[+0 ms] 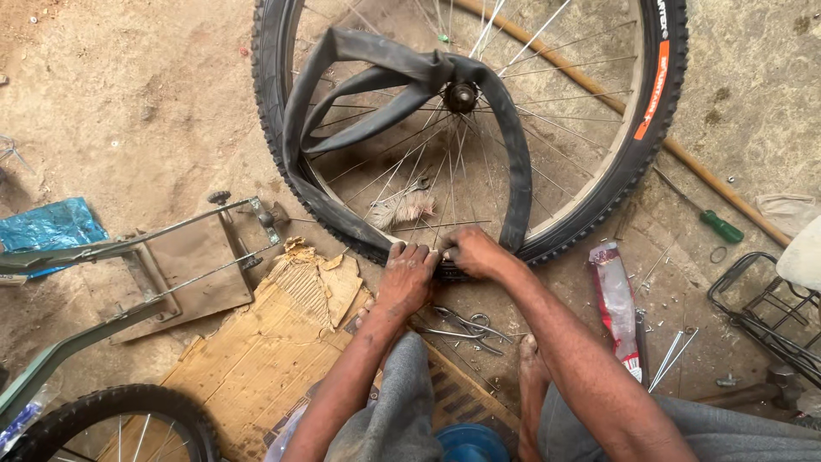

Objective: The person repairs a bicycle wheel by first applying a strip of tape to the rim. They then place a tire onto the rim and proceed to insert an inner tube into the tire, carefully tucking it in around the circumference.

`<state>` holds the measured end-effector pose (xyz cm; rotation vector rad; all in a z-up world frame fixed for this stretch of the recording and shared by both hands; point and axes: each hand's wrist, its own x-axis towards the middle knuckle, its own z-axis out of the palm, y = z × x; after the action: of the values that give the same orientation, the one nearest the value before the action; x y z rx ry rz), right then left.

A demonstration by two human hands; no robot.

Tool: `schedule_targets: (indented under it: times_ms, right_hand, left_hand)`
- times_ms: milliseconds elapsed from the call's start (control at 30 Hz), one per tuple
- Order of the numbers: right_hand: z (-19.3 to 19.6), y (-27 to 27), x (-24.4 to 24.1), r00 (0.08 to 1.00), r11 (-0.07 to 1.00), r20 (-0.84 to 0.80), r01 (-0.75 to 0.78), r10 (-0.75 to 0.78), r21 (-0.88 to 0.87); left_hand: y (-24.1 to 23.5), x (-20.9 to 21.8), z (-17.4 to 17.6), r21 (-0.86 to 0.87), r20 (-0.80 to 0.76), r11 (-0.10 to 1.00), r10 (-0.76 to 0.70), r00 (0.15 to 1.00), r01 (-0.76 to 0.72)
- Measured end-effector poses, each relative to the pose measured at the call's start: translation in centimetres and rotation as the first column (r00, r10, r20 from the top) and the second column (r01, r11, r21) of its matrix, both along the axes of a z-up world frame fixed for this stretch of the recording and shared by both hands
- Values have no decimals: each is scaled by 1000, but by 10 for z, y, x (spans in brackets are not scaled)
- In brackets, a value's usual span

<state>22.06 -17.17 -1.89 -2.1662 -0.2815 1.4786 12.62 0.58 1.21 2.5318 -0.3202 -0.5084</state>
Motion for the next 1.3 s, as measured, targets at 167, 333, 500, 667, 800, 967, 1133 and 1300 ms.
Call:
schedule_targets:
  times_ms: [167, 333, 500, 667, 800, 967, 1133, 1300]
  right_hand:
    - [-7, -4, -21, 959, 997, 281, -42, 22, 64]
    - [-11, -3, -33, 946, 1000, 323, -25, 22, 5]
    - [-3, -2, -19, 1000, 996, 10, 16, -15, -93]
    - [-12, -2, -7, 988, 985, -15, 153, -155, -81]
    - [-25, -2, -3, 961, 958, -37, 269, -274, -101]
    - [-22, 2, -8, 945, 944, -3, 327, -327, -45]
    - [-20, 4, -14, 976, 992, 189, 118, -108, -44]
    - [-25, 10, -22, 968, 995, 250, -1, 26, -98]
  left_hand:
    - [-8, -3, -8, 17, 40, 1000, 9, 999, -9]
    - [-8, -6, -5, 43, 66, 999, 8, 998, -11]
    - [-8, -9, -4, 68, 37, 997, -23, 999, 21]
    - [-18, -6, -2, 121, 2, 992, 39, 999, -39]
    - [-26, -1, 4, 180, -43, 983, 32, 999, -24]
    - [-25, 0, 10, 89, -36, 994, 72, 997, -69]
    - [-28, -10, 6, 163, 3, 987, 9, 1000, -9]
    - [-25, -10, 8, 176, -51, 984, 7, 999, 2]
